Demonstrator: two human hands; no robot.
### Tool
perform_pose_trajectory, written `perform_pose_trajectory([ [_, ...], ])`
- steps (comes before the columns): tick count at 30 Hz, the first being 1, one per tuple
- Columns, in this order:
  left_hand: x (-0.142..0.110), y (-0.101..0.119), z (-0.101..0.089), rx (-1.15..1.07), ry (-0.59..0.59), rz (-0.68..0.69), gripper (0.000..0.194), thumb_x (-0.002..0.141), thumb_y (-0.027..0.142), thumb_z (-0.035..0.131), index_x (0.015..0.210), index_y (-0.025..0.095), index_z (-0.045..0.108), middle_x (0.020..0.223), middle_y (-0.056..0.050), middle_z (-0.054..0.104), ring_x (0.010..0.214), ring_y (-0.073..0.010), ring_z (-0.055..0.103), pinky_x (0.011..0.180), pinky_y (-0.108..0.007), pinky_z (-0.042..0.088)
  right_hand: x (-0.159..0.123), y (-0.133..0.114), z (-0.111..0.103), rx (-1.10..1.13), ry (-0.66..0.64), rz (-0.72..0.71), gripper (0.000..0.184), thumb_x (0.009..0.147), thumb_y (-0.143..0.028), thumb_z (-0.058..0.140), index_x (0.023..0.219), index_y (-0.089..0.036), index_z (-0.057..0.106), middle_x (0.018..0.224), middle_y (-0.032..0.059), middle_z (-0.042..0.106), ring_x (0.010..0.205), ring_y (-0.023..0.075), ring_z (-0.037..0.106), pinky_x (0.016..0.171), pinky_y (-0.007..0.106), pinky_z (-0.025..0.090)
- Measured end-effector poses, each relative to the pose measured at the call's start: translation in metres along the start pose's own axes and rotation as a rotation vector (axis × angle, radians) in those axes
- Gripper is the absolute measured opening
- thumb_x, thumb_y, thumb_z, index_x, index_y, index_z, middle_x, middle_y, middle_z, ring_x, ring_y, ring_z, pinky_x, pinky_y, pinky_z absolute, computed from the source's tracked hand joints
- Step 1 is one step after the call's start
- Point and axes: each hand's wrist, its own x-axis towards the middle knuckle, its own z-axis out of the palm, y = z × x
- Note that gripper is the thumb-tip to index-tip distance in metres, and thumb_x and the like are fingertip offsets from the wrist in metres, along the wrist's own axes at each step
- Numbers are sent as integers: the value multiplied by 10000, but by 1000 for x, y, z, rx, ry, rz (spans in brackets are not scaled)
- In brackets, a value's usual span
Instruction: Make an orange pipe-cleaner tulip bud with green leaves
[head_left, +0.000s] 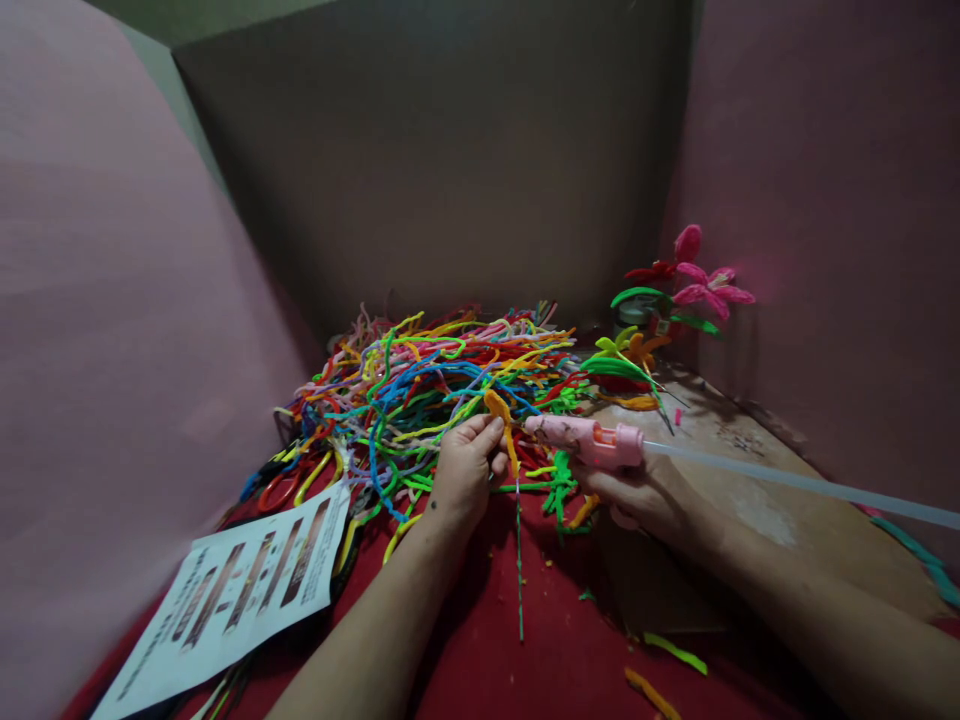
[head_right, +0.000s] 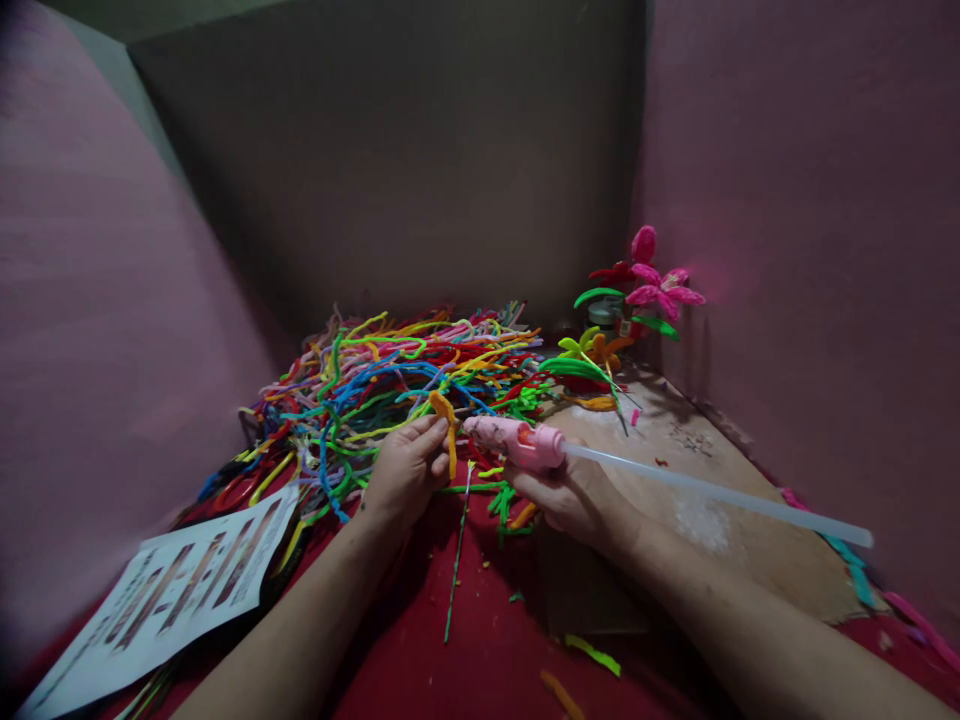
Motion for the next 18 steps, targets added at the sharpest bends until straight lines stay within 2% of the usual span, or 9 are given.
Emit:
perform_pose_trajectory([
  [3, -1, 2, 1, -10, 3, 2, 218, 740, 331, 611, 662, 149, 519, 411, 70, 420, 297, -21, 294, 319, -155, 179, 0, 1, 0, -46, -5, 12, 383, 765, -160, 499, 1120, -231, 624, 1071, 15, 671, 1068, 258, 586, 972, 376, 433],
  [7, -2, 3, 3, -6, -1, 1, 191, 732, 317, 620, 711, 143, 544, 435, 73, 418, 306, -19, 303, 316, -151, 169, 1, 3, 1, 5, 12, -26, 376, 782, -184, 501, 1145, -196, 597, 1189, 45, 612, 1161, 251, 520, 1018, 378, 386],
  [14, -3, 3, 4, -5, -43, -22, 187, 725, 307, 622, 712, 133, 555, 448, 67, 422, 316, -10, 300, 330, -147, 168, -1, 7, 1, 49, 27, -22, 377, 792, -174, 504, 1161, -202, 576, 1217, 35, 592, 1185, 220, 496, 1058, 347, 339],
  [18, -3, 2, 3, 7, -54, -23, 211, 710, 328, 637, 711, 132, 560, 451, 63, 437, 312, -10, 310, 331, -147, 181, -1, 8, -1, 7, 36, -13, 386, 792, -192, 499, 1171, -191, 573, 1168, 51, 619, 1131, 225, 538, 1017, 353, 387],
])
